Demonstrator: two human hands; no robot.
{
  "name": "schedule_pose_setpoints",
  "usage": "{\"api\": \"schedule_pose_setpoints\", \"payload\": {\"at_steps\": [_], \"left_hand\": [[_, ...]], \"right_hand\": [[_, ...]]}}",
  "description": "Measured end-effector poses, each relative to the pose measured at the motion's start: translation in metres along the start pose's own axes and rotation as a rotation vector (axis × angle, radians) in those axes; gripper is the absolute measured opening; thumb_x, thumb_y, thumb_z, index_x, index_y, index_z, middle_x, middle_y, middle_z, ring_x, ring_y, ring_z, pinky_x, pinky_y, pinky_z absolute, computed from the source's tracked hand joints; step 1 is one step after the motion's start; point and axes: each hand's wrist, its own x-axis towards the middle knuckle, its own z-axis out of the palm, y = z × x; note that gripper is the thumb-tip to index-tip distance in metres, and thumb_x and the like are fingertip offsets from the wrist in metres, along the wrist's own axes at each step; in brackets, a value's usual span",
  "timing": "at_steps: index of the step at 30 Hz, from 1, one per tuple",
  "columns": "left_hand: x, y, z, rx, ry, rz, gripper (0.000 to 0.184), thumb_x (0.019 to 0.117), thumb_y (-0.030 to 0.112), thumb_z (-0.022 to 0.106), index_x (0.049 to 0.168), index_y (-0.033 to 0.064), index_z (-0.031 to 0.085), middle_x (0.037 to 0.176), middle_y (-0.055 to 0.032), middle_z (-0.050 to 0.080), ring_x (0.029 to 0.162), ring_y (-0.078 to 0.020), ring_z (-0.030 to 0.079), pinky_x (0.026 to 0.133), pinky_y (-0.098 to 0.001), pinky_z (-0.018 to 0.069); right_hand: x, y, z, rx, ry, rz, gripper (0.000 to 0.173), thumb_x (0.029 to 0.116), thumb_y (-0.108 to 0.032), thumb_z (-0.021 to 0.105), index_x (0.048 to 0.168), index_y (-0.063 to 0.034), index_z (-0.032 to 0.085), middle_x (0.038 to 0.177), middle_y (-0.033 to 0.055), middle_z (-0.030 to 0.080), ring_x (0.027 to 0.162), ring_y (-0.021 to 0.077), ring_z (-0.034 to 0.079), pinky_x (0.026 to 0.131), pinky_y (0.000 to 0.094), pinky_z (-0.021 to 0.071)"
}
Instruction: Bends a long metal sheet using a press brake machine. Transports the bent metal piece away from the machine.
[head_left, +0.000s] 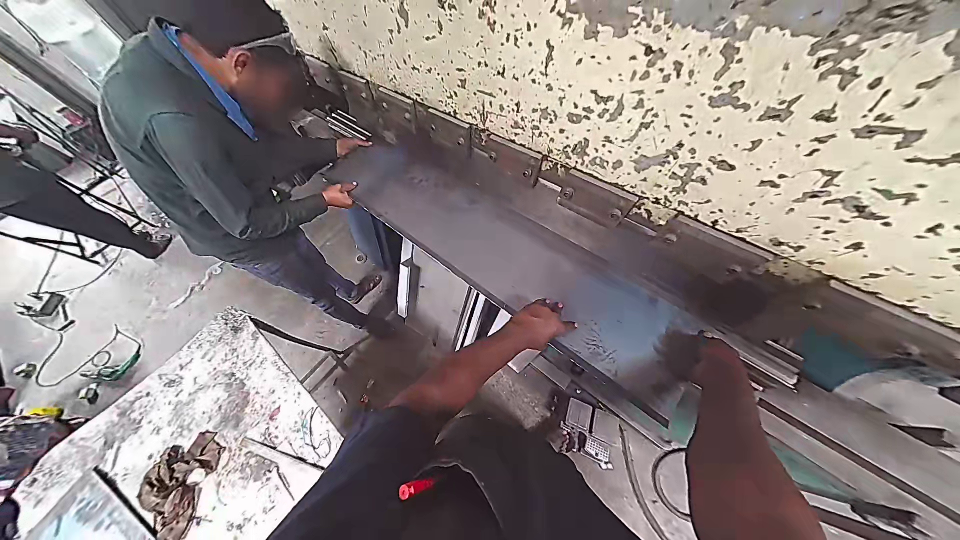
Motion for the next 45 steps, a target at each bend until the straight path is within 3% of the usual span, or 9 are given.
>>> {"api": "schedule_pose_setpoints", "payload": {"at_steps": [4, 8, 12, 15, 17, 20, 27, 45], "left_hand": [[0.001, 0.001, 0.000, 0.027, -0.013, 0.008, 0.091, 0.0787, 0.013, 0.077, 0.159, 0.0308, 0.037, 0.147, -0.0207, 0.055, 0.144, -0.0404, 0.043, 0.117, -0.0559, 0.0364], [0.006, -0.002, 0.006, 0.027, -0.011, -0.002, 0.093, 0.0780, 0.014, 0.077, 0.160, 0.0317, 0.037, 0.154, -0.0217, 0.047, 0.144, -0.0419, 0.043, 0.115, -0.0576, 0.0378], [0.006, -0.004, 0.027, -0.054, 0.180, -0.013, 0.086, 0.0694, 0.016, 0.085, 0.147, 0.0362, 0.056, 0.152, -0.0136, 0.053, 0.137, -0.0405, 0.050, 0.106, -0.0616, 0.0451], [0.012, 0.001, 0.025, -0.050, 0.150, 0.005, 0.092, 0.0705, 0.012, 0.084, 0.152, 0.0369, 0.049, 0.155, -0.0211, 0.047, 0.142, -0.0456, 0.044, 0.107, -0.0658, 0.0425], [0.013, -0.001, 0.018, 0.016, 0.086, -0.021, 0.095, 0.0721, 0.014, 0.083, 0.155, 0.0388, 0.044, 0.156, -0.0233, 0.045, 0.142, -0.0459, 0.045, 0.106, -0.0639, 0.0435], [0.013, -0.002, 0.019, 0.064, 0.071, -0.038, 0.095, 0.0723, 0.015, 0.081, 0.156, 0.0395, 0.043, 0.156, -0.0218, 0.046, 0.140, -0.0448, 0.047, 0.106, -0.0623, 0.0446], [0.017, -0.005, 0.025, 0.112, 0.075, -0.023, 0.092, 0.0743, 0.022, 0.081, 0.156, 0.0398, 0.042, 0.155, -0.0186, 0.048, 0.140, -0.0436, 0.048, 0.103, -0.0627, 0.0466], [0.017, -0.005, 0.022, 0.135, 0.050, -0.035, 0.094, 0.0741, 0.023, 0.081, 0.157, 0.0417, 0.039, 0.157, -0.0192, 0.045, 0.139, -0.0440, 0.049, 0.102, -0.0619, 0.0466]], "right_hand": [[-0.005, -0.002, -0.002, 0.029, -0.007, 0.018, 0.052, 0.1082, -0.041, 0.043, 0.133, 0.0005, 0.060, 0.137, 0.0231, 0.059, 0.126, 0.0341, 0.057, 0.102, 0.0590, 0.0462], [0.009, 0.007, 0.001, 0.153, -0.019, 0.001, 0.051, 0.1086, -0.042, 0.043, 0.137, -0.0023, 0.058, 0.138, 0.0195, 0.059, 0.126, 0.0298, 0.058, 0.102, 0.0554, 0.0478], [0.001, 0.010, -0.002, 0.080, 0.024, 0.020, 0.044, 0.1052, -0.031, 0.053, 0.134, 0.0020, 0.060, 0.135, 0.0260, 0.059, 0.124, 0.0387, 0.057, 0.100, 0.0603, 0.0474], [0.001, 0.008, -0.006, 0.219, 0.030, 0.105, 0.049, 0.1078, -0.041, 0.047, 0.137, -0.0032, 0.059, 0.138, 0.0204, 0.059, 0.126, 0.0332, 0.057, 0.101, 0.0555, 0.0477], [0.017, 0.009, 0.001, 0.249, 0.002, 0.083, 0.051, 0.1089, -0.042, 0.044, 0.136, -0.0015, 0.060, 0.140, 0.0223, 0.059, 0.130, 0.0352, 0.056, 0.105, 0.0582, 0.0467], [0.026, 0.015, 0.007, 0.256, -0.018, 0.033, 0.049, 0.1096, -0.040, 0.043, 0.134, -0.0012, 0.062, 0.138, 0.0221, 0.060, 0.129, 0.0338, 0.057, 0.105, 0.0566, 0.0469], [0.038, 0.017, 0.008, 0.315, -0.023, 0.113, 0.048, 0.1076, -0.041, 0.048, 0.131, -0.0024, 0.064, 0.135, 0.0210, 0.061, 0.126, 0.0337, 0.058, 0.102, 0.0577, 0.0484], [0.036, 0.015, 0.004, 0.333, -0.041, 0.098, 0.046, 0.1068, -0.039, 0.047, 0.128, -0.0020, 0.064, 0.132, 0.0209, 0.062, 0.123, 0.0335, 0.059, 0.099, 0.0584, 0.0499]]}}
